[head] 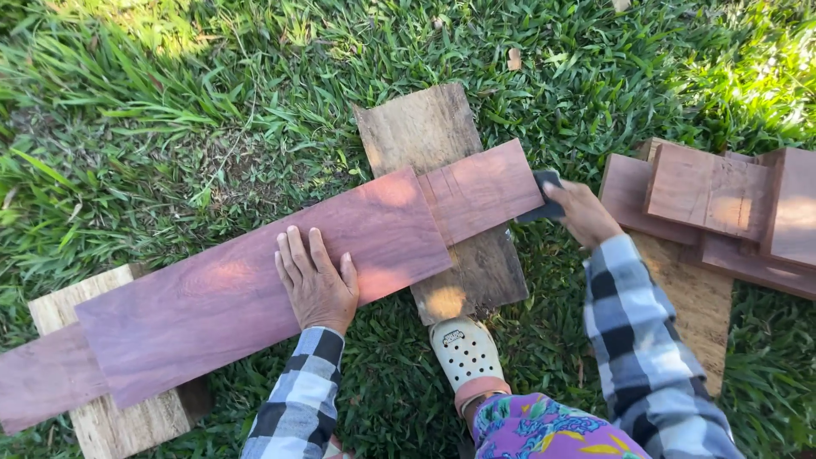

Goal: The recorder is using sandpaper to smooth the surface and edges of a purple-toned wooden plank.

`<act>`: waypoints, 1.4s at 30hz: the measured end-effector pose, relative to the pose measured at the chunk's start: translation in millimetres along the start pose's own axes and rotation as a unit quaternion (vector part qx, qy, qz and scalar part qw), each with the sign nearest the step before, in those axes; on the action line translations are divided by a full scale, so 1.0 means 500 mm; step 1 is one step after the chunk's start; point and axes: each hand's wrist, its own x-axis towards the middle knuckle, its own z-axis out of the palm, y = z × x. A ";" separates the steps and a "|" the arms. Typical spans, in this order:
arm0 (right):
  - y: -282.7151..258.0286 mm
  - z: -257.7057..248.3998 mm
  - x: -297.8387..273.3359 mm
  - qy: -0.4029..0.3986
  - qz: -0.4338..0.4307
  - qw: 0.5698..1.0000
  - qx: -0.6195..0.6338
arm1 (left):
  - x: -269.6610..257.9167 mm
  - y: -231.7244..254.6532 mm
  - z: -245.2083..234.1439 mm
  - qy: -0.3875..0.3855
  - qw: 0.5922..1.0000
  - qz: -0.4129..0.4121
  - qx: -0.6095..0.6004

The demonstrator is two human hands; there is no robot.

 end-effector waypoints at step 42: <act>0.001 -0.034 -0.088 0.285 -0.222 0.899 -0.249 | 0.001 -0.001 0.006 -0.001 1.000 0.001 0.005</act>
